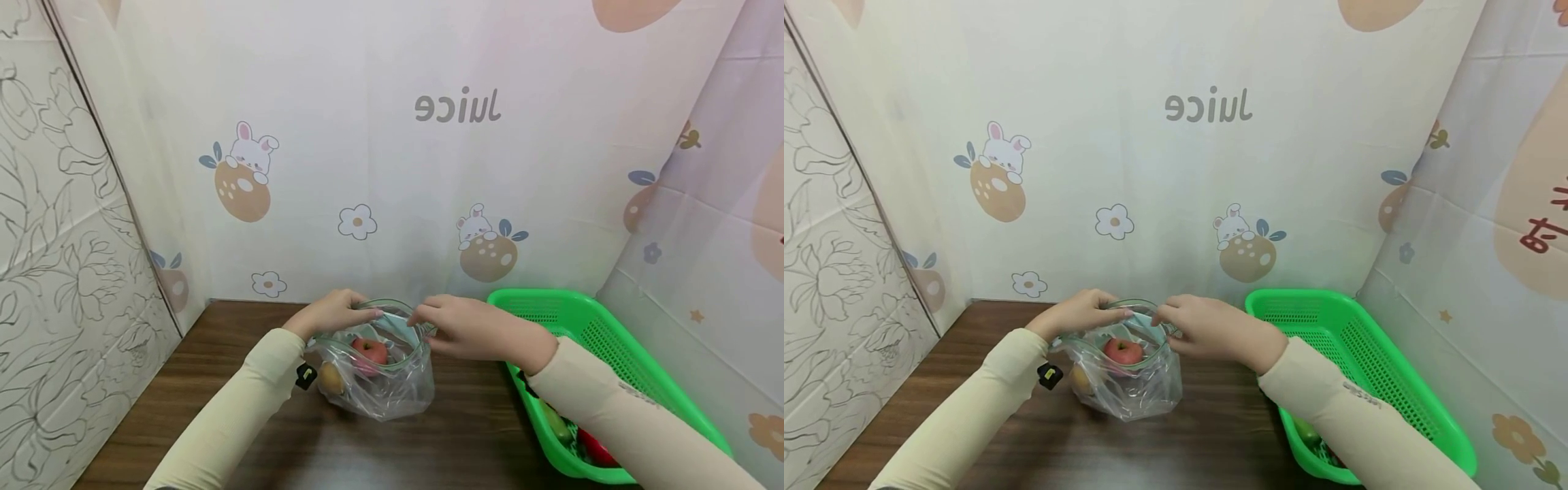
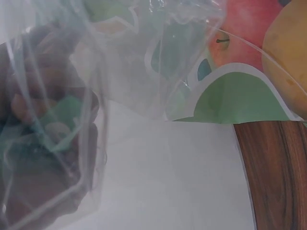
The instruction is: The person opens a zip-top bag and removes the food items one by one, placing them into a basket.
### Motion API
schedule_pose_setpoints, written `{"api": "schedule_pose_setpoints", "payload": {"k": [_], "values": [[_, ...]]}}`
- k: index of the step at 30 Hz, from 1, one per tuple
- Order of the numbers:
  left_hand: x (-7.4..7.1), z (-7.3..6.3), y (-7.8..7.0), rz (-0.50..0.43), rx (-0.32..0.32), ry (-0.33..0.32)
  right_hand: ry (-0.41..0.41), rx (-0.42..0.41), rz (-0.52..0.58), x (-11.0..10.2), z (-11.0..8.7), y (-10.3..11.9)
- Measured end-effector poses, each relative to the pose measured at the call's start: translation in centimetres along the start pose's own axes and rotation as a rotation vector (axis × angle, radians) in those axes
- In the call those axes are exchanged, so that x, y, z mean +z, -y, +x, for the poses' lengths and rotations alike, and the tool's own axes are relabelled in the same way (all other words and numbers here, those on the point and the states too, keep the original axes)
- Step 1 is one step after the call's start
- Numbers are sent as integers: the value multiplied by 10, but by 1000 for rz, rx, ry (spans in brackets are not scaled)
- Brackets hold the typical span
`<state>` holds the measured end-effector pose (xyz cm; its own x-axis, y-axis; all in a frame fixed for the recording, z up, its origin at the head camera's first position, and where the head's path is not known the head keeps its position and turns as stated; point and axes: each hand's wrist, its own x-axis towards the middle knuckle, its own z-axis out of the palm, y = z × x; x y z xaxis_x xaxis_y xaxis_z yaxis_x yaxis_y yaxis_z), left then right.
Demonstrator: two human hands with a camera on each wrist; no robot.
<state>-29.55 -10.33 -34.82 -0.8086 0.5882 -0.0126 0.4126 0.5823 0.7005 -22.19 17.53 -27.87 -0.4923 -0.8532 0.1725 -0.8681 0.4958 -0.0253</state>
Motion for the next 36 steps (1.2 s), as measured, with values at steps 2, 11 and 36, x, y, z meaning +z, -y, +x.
{"api": "schedule_pose_setpoints", "payload": {"k": [2,11,36], "values": [[0,1,0,-11,5,1,6,-27,3,4,9,4],[-2,2,0,-14,18,0,96,-84,31,30,46,14],[3,3,1,20,29,-18,526,227,-166,118,100,21]]}}
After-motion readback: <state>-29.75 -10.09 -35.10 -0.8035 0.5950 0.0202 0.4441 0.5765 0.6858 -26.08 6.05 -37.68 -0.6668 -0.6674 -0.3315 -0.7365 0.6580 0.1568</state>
